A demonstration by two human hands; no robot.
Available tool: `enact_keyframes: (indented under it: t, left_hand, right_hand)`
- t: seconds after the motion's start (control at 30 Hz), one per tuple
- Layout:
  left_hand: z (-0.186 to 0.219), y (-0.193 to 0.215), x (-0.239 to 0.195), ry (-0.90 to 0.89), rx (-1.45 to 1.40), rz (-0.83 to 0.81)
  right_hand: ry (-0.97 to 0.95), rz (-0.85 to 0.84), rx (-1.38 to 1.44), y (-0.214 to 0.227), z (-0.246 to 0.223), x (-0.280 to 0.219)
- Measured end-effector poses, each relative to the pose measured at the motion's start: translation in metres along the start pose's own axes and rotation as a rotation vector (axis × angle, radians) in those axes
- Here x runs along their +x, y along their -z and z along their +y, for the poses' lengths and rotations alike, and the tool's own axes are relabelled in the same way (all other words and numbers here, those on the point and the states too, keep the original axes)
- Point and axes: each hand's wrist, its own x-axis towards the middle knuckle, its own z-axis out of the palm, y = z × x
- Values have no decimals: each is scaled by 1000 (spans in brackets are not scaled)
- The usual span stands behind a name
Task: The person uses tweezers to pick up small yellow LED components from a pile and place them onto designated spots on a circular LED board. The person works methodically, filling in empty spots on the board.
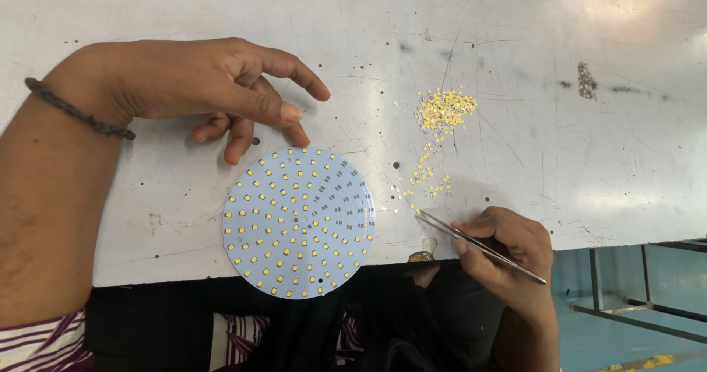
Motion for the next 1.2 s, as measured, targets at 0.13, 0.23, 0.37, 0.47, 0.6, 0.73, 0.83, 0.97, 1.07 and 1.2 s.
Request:
enact_keyframes:
  t: [0.13, 0.23, 0.37, 0.47, 0.6, 0.73, 0.83, 0.97, 1.07, 1.2]
  left_hand:
    - [-4, 3, 0, -97, 12, -51]
    - [-7, 3, -2, -117, 0, -54]
    - [-7, -2, -1, -134, 3, -53]
    - [-6, -5, -1, -145, -8, -50]
    - [-5, -6, -1, -132, -10, -33]
    - [-5, -6, 0, -126, -13, -32]
    - [-5, -6, 0, -120, -8, -21]
    - [-4, -6, -1, -98, 2, -12]
    - [0, -5, 1, -93, -3, -40]
    - [1, -5, 2, -95, -9, -63]
  right_hand:
    - [-119, -9, -28, 2, -6, 1]
    - [-164, -53, 14, -1, -10, 5]
    - [-79, -177, 97, -9, -14, 15]
    - [-45, -256, 144, -13, -16, 23]
    - [-30, -310, 228, -15, -18, 29]
    - [65, -307, 126, -16, -17, 30]
    - [60, -322, 151, -17, -17, 31]
    - [54, -324, 167, -17, -19, 30]
    - [-5, -258, 233, -12, -19, 25]
    - [-148, -90, 54, 1, -11, 17]
